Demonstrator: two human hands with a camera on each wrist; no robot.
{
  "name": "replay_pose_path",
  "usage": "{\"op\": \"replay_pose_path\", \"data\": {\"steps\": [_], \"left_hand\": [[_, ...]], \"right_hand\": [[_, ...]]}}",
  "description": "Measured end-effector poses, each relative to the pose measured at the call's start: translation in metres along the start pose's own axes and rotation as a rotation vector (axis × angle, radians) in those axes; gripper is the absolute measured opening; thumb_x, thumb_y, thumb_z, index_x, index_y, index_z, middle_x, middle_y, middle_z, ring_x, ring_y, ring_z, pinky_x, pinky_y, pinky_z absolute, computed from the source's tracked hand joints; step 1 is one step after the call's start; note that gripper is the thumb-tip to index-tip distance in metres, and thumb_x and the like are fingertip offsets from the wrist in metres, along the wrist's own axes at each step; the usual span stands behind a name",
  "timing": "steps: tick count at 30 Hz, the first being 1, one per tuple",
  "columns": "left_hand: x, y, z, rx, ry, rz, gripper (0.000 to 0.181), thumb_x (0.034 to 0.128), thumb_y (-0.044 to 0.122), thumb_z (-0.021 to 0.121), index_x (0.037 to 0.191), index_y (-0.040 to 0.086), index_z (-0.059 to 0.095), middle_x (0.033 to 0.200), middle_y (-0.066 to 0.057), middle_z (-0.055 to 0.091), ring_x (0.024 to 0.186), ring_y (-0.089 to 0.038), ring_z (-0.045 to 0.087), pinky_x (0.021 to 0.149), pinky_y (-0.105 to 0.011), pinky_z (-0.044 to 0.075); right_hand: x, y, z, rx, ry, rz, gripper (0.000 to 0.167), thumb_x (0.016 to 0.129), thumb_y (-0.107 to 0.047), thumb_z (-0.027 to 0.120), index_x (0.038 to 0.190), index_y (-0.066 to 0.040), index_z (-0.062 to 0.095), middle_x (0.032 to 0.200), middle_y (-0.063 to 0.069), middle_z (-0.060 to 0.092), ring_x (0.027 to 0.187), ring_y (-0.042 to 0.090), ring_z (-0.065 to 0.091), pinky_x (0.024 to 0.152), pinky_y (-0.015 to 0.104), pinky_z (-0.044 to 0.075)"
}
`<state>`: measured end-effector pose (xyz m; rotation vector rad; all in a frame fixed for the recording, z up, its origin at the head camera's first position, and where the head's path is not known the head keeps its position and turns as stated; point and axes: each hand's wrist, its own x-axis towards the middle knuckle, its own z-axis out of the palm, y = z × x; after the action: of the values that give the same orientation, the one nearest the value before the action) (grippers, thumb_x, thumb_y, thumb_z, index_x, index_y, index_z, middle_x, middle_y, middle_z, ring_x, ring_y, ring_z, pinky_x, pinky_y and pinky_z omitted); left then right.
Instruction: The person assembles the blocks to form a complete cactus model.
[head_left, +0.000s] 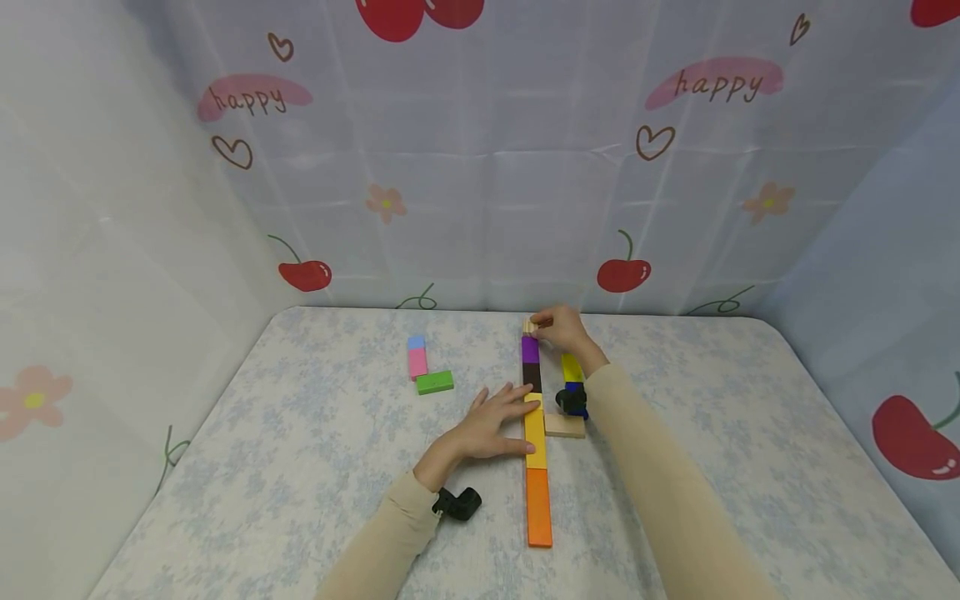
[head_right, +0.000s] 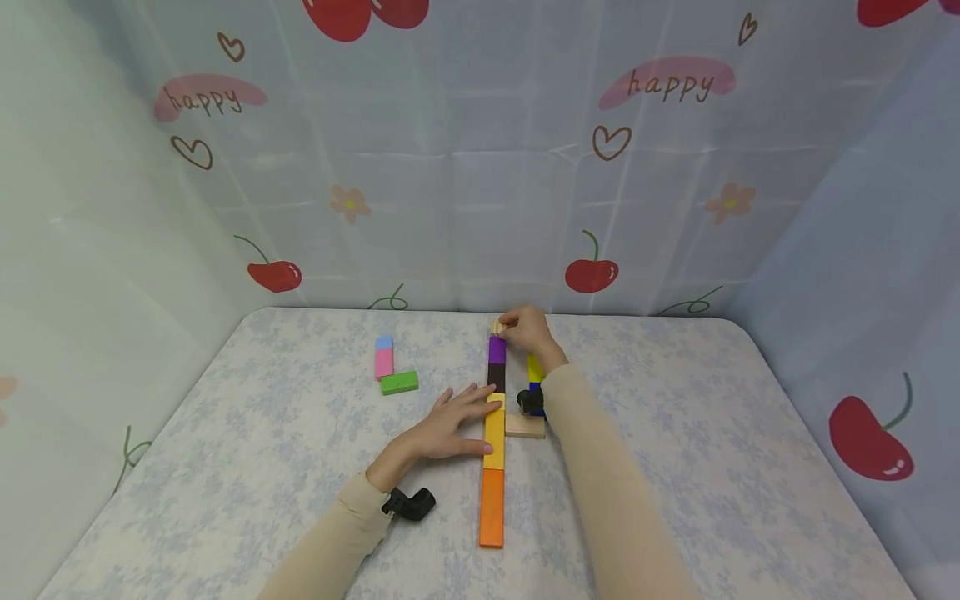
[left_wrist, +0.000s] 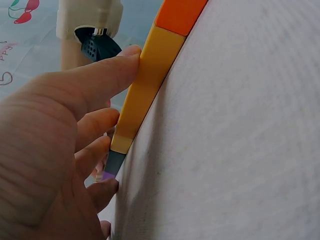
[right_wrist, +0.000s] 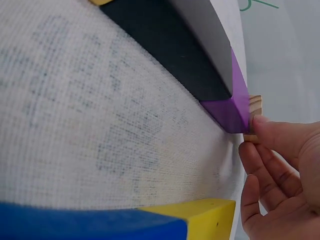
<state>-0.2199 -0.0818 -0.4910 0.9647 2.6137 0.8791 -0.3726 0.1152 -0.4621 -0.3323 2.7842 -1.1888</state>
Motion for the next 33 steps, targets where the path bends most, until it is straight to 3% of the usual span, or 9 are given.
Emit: {"op": "replay_pose_path", "data": {"steps": [21,33], "left_hand": [[0.000,0.001,0.000,-0.013,-0.002,-0.003,0.070,0.0894,0.043,0.068,0.149,0.018,0.043,0.163,-0.001,0.023,0.153,-0.030,0.010,0.119,-0.060,-0.001],[0.000,0.000,0.000,-0.005,-0.004,0.001,0.069,0.0894,0.043,0.068,0.149,0.018,0.043,0.163,-0.001,0.022,0.153,-0.030,0.010,0.119,-0.061,-0.001]], "right_hand": [[0.001,0.003,0.003,-0.022,-0.054,0.033,0.033,0.096,-0.008,0.059,0.128,-0.002,0.064,0.125,0.019,0.063,0.109,0.032,0.059,0.097,0.042,0.052],[-0.008,-0.001,-0.016,-0.032,-0.101,0.012,0.039,0.099,-0.015,0.055,0.136,-0.004,0.057,0.139,0.019,0.054,0.125,0.038,0.053,0.104,0.050,0.046]]}}
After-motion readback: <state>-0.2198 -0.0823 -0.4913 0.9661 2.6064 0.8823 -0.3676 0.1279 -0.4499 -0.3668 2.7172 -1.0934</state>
